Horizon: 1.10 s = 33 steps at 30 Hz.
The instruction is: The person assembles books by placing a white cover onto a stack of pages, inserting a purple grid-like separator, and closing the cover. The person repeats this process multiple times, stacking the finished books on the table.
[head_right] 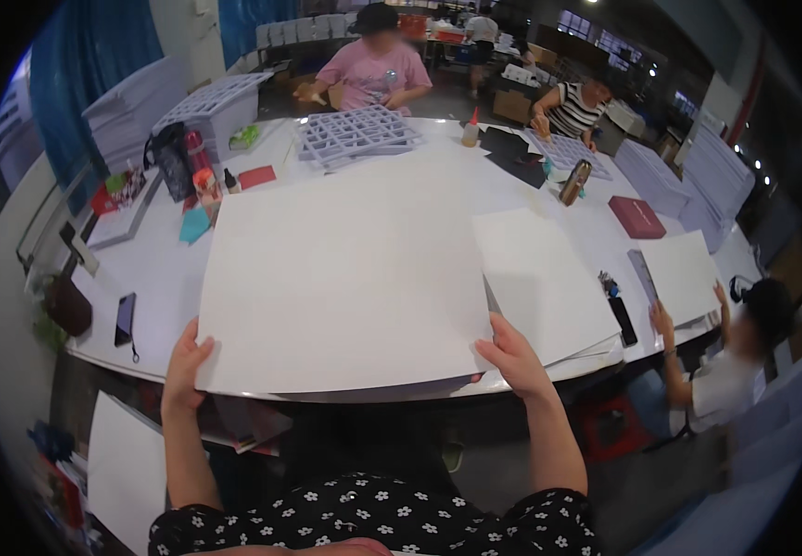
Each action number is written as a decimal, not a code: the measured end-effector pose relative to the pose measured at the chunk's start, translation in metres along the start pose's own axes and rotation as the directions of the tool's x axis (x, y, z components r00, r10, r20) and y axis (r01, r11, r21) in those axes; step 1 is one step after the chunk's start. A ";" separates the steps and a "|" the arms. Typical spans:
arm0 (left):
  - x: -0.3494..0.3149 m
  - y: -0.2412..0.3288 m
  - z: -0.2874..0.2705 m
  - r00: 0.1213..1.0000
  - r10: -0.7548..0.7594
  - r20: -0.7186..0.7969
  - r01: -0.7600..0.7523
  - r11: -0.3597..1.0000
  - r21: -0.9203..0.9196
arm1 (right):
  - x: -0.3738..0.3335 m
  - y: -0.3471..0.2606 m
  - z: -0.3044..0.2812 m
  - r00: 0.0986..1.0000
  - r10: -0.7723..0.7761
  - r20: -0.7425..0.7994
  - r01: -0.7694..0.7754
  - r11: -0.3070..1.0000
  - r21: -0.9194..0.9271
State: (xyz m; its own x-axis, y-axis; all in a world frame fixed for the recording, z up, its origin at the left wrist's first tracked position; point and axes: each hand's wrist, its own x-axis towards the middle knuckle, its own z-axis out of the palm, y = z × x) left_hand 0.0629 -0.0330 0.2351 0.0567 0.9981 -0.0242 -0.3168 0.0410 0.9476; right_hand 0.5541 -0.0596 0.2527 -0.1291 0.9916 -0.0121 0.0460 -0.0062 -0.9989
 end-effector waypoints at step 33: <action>0.055 -0.023 0.035 0.999 0.054 0.002 -0.053 0.985 0.161 | 0.008 0.072 -0.044 0.954 -0.218 -0.205 0.045 0.781 -0.623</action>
State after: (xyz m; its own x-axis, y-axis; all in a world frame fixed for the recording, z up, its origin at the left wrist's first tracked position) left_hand 0.1067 0.0190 0.2232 0.0411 0.9988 0.0272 -0.1626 -0.0202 0.9865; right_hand 0.6002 -0.0464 0.1828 0.0696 0.9740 0.2155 0.6469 0.1204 -0.7530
